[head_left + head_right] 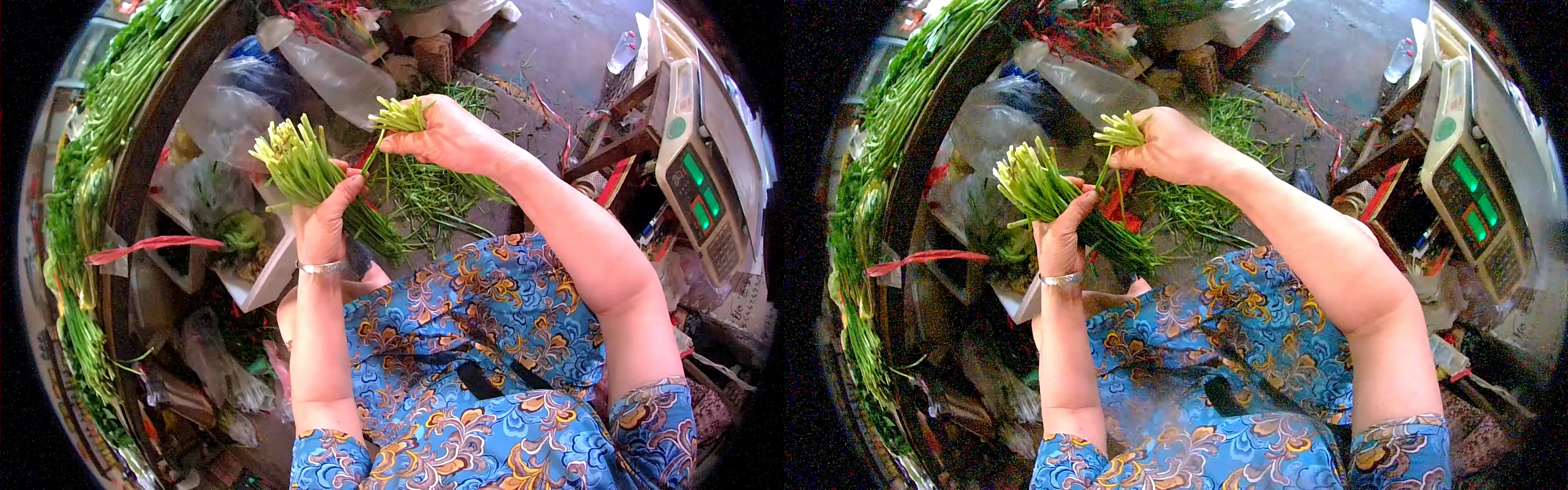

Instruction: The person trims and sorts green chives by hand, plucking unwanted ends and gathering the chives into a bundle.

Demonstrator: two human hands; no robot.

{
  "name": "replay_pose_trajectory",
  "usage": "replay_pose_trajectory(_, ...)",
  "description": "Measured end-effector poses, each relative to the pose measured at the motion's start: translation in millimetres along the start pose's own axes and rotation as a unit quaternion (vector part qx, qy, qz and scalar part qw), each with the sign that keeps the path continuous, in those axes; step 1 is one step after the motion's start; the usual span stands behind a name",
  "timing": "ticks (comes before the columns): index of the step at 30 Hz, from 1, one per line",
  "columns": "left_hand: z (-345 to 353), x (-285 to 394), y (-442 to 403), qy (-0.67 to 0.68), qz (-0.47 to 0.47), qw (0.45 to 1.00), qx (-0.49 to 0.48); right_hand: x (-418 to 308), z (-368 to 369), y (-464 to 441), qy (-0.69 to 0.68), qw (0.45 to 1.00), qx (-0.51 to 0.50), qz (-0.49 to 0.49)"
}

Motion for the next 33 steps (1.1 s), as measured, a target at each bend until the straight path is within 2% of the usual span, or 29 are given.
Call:
replay_pose_trajectory(1, 0, 1, 1, -0.003, 0.006, 1.000, -0.005, 1, 0, 1, 0.001, 1.000, -0.001, 0.000)
replay_pose_trajectory(4, -4, 0, -4, 0.012, 0.022, 1.000, -0.004, -11, -10, -7, -0.019, 0.989, 0.072, -0.126)
replay_pose_trajectory(8, -15, -2, -7, 0.018, 0.003, 1.000, 0.015, -8, -52, -12, 0.001, 0.978, 0.194, -0.076)
replay_pose_trajectory(11, -26, -14, -15, 0.043, -0.030, 0.998, 0.025, -11, -78, -14, -0.027, 0.960, 0.263, -0.087)
replay_pose_trajectory(13, -30, -14, -17, 0.059, -0.035, 0.997, 0.042, -12, -81, -13, 0.006, 0.962, 0.260, -0.085)
replay_pose_trajectory(15, -28, -15, -16, 0.077, -0.051, 0.995, 0.039, -12, -67, -12, 0.142, 0.961, 0.210, -0.113)
replay_pose_trajectory(17, -24, -17, -13, 0.092, -0.069, 0.993, 0.033, -7, -54, -11, 0.135, 0.969, 0.185, -0.091)
replay_pose_trajectory(19, -15, -13, -8, 0.086, -0.079, 0.993, 0.009, -11, -40, -7, -0.057, 0.983, 0.159, -0.065)
replay_pose_trajectory(21, -6, -7, -1, 0.071, -0.076, 0.995, -0.007, -11, -33, -6, -0.051, 0.988, 0.142, -0.038)
replay_pose_trajectory(23, 2, -7, 3, 0.056, -0.073, 0.996, -0.024, -1, -15, -7, -0.141, 0.986, 0.080, 0.032)
replay_pose_trajectory(24, 6, -10, 5, 0.056, -0.079, 0.995, -0.035, -3, -8, -7, -0.170, 0.983, 0.074, 0.019)
replay_pose_trajectory(29, 21, -11, 12, 0.053, -0.110, 0.990, -0.064, -9, 2, -3, -0.157, 0.987, 0.044, 0.003)
replay_pose_trajectory(31, 21, -11, 9, 0.051, -0.104, 0.992, -0.051, -11, 8, 3, -0.111, 0.993, 0.029, 0.008)
replay_pose_trajectory(33, 22, -4, 6, 0.050, -0.058, 0.996, -0.053, -11, 15, 6, -0.071, 0.997, 0.024, -0.016)
Point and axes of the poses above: each hand's wrist, its own y-axis away from the middle knuckle, its own z-axis out of the palm, x = y × z, the point moved 8 cm from there along -y, towards the middle knuckle, and after that the axes turned 15 degrees about x, right-handed, at the moved point
